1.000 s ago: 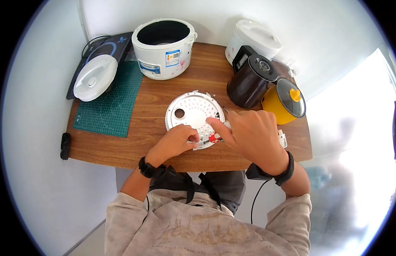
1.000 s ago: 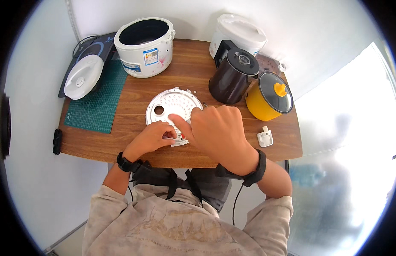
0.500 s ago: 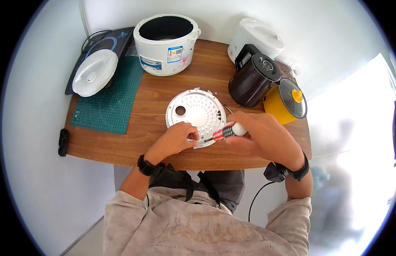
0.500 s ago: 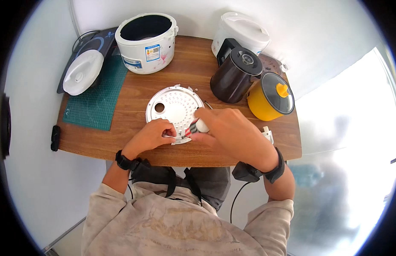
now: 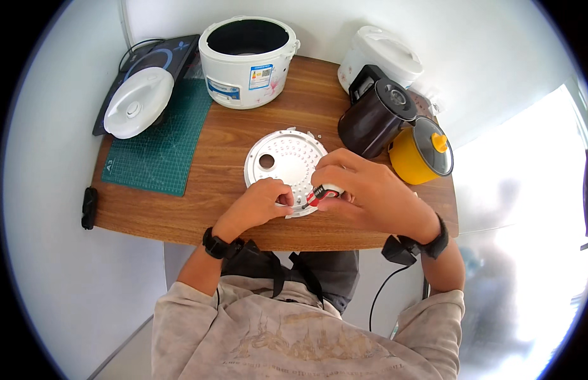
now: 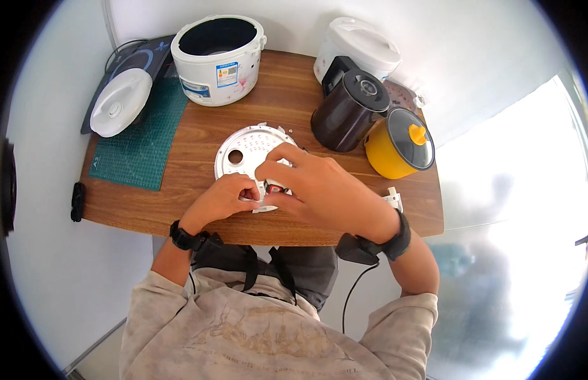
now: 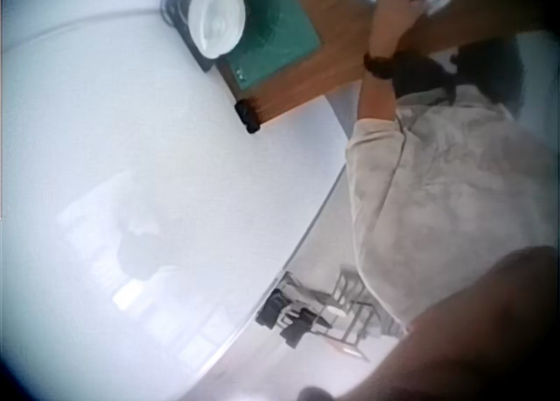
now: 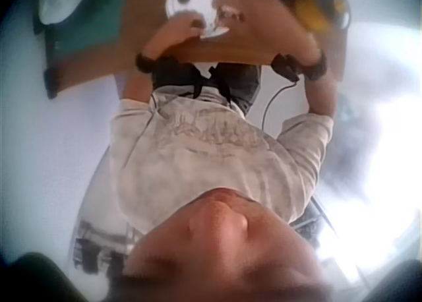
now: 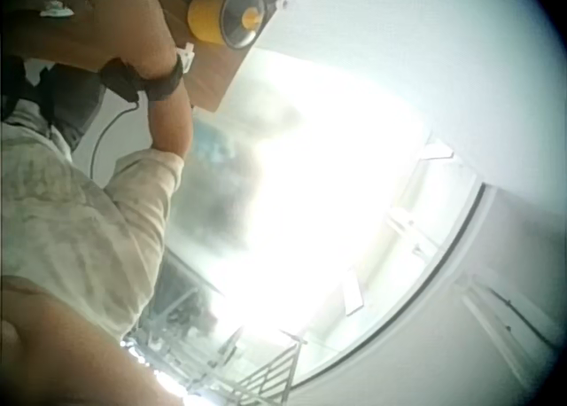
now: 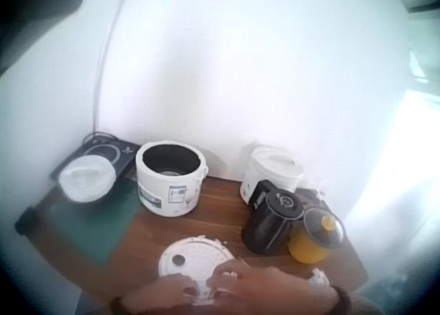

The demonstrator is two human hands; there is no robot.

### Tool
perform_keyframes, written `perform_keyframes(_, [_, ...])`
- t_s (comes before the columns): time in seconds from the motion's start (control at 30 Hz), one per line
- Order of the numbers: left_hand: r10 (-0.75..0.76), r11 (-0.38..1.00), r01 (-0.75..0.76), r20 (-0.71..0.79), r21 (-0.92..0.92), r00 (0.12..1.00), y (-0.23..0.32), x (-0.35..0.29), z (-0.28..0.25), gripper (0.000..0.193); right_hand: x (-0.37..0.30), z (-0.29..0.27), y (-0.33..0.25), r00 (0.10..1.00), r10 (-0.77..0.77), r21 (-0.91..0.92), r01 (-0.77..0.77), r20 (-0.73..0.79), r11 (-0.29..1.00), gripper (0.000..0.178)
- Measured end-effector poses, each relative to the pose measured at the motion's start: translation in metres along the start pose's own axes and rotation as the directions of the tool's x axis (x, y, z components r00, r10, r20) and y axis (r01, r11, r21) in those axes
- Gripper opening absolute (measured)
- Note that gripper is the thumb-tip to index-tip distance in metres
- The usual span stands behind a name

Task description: The person assembles a white plastic lid component by inserting a rubber gasket into a circular frame and then attaching a perforated plate. They use a screwdriver to tighten screws securing the plate to the frame.

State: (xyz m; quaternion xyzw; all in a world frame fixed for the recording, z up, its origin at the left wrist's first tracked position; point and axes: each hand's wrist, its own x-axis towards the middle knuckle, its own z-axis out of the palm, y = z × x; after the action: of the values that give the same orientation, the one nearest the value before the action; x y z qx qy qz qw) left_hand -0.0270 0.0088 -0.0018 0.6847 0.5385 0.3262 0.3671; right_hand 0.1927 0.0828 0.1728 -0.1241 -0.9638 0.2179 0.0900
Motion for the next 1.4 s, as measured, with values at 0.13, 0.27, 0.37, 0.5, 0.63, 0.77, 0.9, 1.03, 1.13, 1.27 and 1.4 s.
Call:
perform_keyframes(0.13, [0.009, 0.999, -0.009, -0.007, 0.031, 1.0, 0.0, -0.001, 0.002, 0.017, -0.006, -0.001, 0.009, 0.997, -0.037, 0.043, 0.041, -0.075, 0.998, 0.034])
perform_keyframes(0.27, [-0.001, 0.999, 0.001, -0.004, 0.038, 1.0, 0.003, -0.001, 0.0, 0.017, -0.007, 0.0, 0.004, 0.992, 0.085, 0.068, -0.079, -0.095, 0.995, 0.03])
perform_keyframes(0.37, [0.002, 1.0, -0.002, -0.014, 0.021, 1.0, 0.003, -0.002, 0.002, 0.017, -0.007, 0.006, 0.007, 0.978, 0.116, -0.313, -0.166, -0.171, 0.935, 0.029])
perform_keyframes(0.5, [-0.011, 1.0, 0.011, -0.011, 0.005, 1.0, 0.001, -0.003, 0.002, 0.018, -0.004, 0.013, 0.005, 0.959, 0.176, -0.384, -0.253, -0.224, 0.888, 0.03])
perform_keyframes(0.63, [-0.01, 1.0, 0.01, -0.005, 0.004, 1.0, -0.003, -0.002, 0.001, 0.019, -0.002, 0.009, 0.003, 0.982, 0.026, -0.11, -0.048, -0.189, 0.993, 0.025])
perform_keyframes(0.77, [-0.017, 1.0, 0.017, -0.022, -0.009, 1.0, 0.001, -0.001, 0.002, 0.018, -0.009, 0.009, 0.013, 0.984, -0.111, -0.085, 0.1, -0.137, 0.991, 0.033])
perform_keyframes(0.9, [-0.033, 0.999, 0.032, -0.025, -0.021, 0.999, 0.0, -0.002, 0.003, 0.018, -0.01, -0.001, 0.003, 0.994, -0.059, 0.036, 0.062, -0.09, 0.997, 0.038])
perform_keyframes(1.03, [-0.021, 1.0, 0.021, 0.003, 0.015, 1.0, 0.003, -0.001, 0.001, 0.019, -0.013, -0.008, 0.008, 0.994, -0.017, -0.057, 0.011, -0.11, 0.998, 0.035])
perform_keyframes(1.13, [-0.027, 0.999, 0.027, -0.006, 0.024, 1.0, 0.004, -0.002, 0.001, 0.019, -0.011, 0.001, 0.012, 0.984, 0.052, -0.116, -0.072, -0.169, 0.991, 0.029])
perform_keyframes(1.27, [-0.014, 1.0, 0.014, -0.01, 0.022, 1.0, 0.001, -0.003, 0.002, 0.019, -0.01, 0.007, 0.004, 0.971, 0.094, -0.473, -0.19, -0.22, 0.86, 0.033])
perform_keyframes(1.4, [-0.032, 0.999, 0.032, 0.005, 0.015, 0.999, 0.003, -0.002, 0.001, 0.018, -0.005, 0.011, 0.008, 0.964, 0.124, -0.362, -0.205, -0.235, 0.909, 0.031])
